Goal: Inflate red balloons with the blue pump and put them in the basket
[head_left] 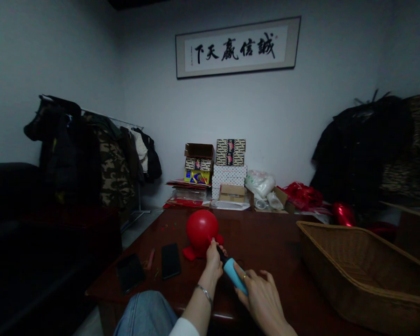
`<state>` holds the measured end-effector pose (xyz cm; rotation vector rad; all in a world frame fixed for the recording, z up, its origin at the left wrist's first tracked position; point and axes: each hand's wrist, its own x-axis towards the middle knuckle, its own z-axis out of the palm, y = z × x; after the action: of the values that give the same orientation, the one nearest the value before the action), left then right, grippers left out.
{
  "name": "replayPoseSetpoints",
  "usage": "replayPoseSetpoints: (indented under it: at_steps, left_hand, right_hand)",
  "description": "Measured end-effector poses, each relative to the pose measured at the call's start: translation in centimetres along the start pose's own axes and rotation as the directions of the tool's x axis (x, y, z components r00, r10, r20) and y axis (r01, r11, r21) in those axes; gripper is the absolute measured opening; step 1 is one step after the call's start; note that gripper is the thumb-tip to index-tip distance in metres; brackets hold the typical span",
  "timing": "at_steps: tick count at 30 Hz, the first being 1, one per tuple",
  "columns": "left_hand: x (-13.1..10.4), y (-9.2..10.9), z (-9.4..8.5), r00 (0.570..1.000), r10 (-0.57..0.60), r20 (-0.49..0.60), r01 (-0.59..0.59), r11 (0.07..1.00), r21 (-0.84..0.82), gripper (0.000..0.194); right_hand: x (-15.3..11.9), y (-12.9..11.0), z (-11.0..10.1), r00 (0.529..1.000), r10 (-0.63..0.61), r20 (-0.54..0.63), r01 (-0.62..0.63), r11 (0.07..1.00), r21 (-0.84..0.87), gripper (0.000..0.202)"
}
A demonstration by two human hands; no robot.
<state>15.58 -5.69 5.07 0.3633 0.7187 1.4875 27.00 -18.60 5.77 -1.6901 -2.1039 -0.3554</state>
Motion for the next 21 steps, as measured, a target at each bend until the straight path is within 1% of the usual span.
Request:
replayPoseSetpoints:
  at_steps: [4,8,12,13,16,21]
  left_hand:
    - [0.3,0.3,-0.2,0.999,0.034,-0.009,-0.033,0.999,0.016,0.031]
    - [0.9,0.6,-0.6,0.998,0.053,-0.025,-0.052,0.998,0.026,0.033]
    - [1.8,0.9,-1.0,0.997,0.083,-0.008,-0.082,0.996,0.027,0.029]
    - [2.1,1.0,-1.1,0.996,0.091,-0.003,-0.091,0.996,0.022,0.029]
    - [2.6,1.6,-1.3,0.994,0.106,0.005,-0.106,0.994,0.003,0.027]
    - [2.9,2.4,-1.1,0.993,0.113,-0.030,-0.113,0.994,0.002,0.026]
  right_hand:
    - [-0.4,-0.2,0.2,1.000,0.000,-0.013,0.000,1.000,0.001,0.051]
    - [-1.7,0.2,-0.1,0.999,-0.029,-0.017,0.029,0.999,0.020,0.053]
    - [-3.4,1.9,0.0,0.996,-0.076,-0.041,0.077,0.996,0.034,0.053]
    - [-3.8,2.4,0.0,0.992,-0.119,-0.037,0.120,0.992,0.045,0.054]
    - [-5.1,4.0,0.0,0.982,-0.182,-0.059,0.184,0.982,0.048,0.055]
    - [-6.4,5.4,-0.3,0.965,-0.235,-0.114,0.236,0.972,-0.008,0.061]
